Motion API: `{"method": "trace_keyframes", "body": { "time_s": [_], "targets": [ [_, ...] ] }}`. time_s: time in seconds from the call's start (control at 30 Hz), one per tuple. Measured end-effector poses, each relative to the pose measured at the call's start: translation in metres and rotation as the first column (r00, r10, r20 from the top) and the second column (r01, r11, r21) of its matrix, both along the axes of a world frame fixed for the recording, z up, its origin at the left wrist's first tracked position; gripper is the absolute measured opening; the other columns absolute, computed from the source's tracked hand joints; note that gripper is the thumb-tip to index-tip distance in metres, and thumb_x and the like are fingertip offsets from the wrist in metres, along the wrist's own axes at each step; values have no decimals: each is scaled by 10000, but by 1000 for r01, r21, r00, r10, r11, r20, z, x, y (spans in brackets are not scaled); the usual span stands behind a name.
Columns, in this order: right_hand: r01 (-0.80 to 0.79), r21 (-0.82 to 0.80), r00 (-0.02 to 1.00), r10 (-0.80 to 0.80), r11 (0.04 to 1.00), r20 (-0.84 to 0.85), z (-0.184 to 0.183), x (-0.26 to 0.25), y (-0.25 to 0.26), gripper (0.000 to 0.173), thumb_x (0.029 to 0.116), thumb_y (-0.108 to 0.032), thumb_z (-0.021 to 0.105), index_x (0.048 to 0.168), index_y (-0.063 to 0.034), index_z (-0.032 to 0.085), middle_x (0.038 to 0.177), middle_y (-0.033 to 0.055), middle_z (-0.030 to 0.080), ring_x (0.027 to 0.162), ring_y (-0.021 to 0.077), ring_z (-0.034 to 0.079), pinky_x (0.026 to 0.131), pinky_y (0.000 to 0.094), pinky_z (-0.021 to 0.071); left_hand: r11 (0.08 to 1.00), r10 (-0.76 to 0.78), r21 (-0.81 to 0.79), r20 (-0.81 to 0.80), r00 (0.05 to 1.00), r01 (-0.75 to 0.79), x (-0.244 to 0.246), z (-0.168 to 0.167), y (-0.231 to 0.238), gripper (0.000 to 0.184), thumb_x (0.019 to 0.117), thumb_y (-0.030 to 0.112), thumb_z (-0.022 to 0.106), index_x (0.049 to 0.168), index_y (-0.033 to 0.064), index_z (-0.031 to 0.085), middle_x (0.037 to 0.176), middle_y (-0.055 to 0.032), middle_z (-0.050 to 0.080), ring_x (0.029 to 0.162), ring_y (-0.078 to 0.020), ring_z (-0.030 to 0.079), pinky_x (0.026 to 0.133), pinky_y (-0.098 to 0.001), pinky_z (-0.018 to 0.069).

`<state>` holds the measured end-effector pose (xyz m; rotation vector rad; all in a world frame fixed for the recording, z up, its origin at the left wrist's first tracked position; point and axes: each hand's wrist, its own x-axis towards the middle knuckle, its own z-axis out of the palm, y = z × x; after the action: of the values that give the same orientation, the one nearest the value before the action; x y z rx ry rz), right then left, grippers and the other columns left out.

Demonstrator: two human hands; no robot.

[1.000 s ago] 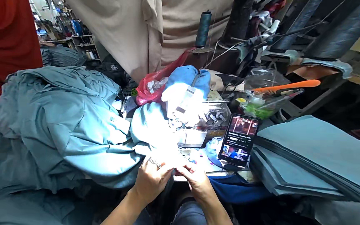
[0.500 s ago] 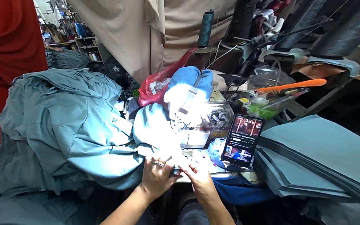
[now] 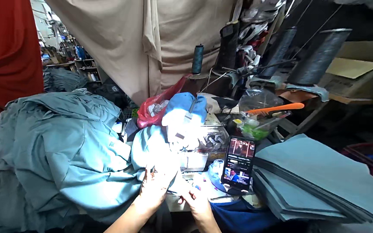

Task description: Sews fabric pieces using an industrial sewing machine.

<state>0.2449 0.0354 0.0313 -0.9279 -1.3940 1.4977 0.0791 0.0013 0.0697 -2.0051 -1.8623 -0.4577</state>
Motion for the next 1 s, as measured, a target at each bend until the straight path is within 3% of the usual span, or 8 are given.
{"method": "trace_keyframes", "body": {
  "time_s": [0.1,0.23,0.33,0.5,0.57,0.63,0.93,1.0],
  "targets": [
    [6,54,997,-11,999,76,12,-13,28,135,946,-43,618,827,-35,680,662,-40,666,601,23,625,616,208,534,984,-89,153,-37,995,94,-10,-2,7,587,795,-20,700,1306,269,715,1327,-40,700,1210,-346,660,957,-593,518],
    [15,129,975,-44,992,220,30,-33,66,164,977,-104,623,907,29,687,667,-6,655,581,58,611,611,250,539,943,-205,272,13,979,194,-20,3,22,313,896,15,643,1125,195,759,1180,-44,743,1122,-291,700,931,-543,561],
    [43,87,989,-54,995,139,36,-44,75,140,974,-68,616,1013,64,642,627,4,617,499,67,579,503,225,514,958,-207,219,89,974,183,-24,12,30,331,909,-7,617,1135,183,767,1220,-49,736,1188,-295,670,997,-570,511],
    [69,49,989,-75,996,128,30,-45,73,110,969,-46,605,981,57,641,601,3,605,473,59,552,485,218,489,991,-128,51,133,983,122,-22,17,35,371,903,-60,581,1147,156,760,1260,-103,710,1233,-327,638,1044,-583,473],
    [64,60,989,-71,996,130,27,-45,73,134,988,-51,582,1032,70,620,630,11,609,498,56,567,496,209,497,979,5,-200,213,977,38,-15,40,33,397,954,-46,529,1283,98,697,1391,-150,632,1339,-350,555,1123,-576,391],
    [53,79,992,-62,995,114,26,-45,76,210,1022,-107,567,1091,78,639,694,30,623,543,67,581,506,215,508,856,191,-516,351,917,19,-8,83,36,477,1066,58,439,1543,73,447,1610,-160,407,1509,-349,335,1238,-534,209],
    [87,34,987,-91,996,132,27,-46,71,177,1019,-83,574,1088,76,615,668,43,615,511,80,574,483,223,500,944,141,-329,473,870,25,-20,56,58,418,1093,212,398,1415,10,573,1491,-247,518,1426,-462,427,1186,-601,309],
    [143,209,937,-201,967,286,31,-44,65,178,943,-56,658,1050,85,676,774,87,674,667,121,632,662,289,542,916,219,-401,505,835,2,-8,81,45,417,1089,181,416,1445,-2,534,1521,-249,480,1448,-419,416,1195,-545,319]
  ]
}}
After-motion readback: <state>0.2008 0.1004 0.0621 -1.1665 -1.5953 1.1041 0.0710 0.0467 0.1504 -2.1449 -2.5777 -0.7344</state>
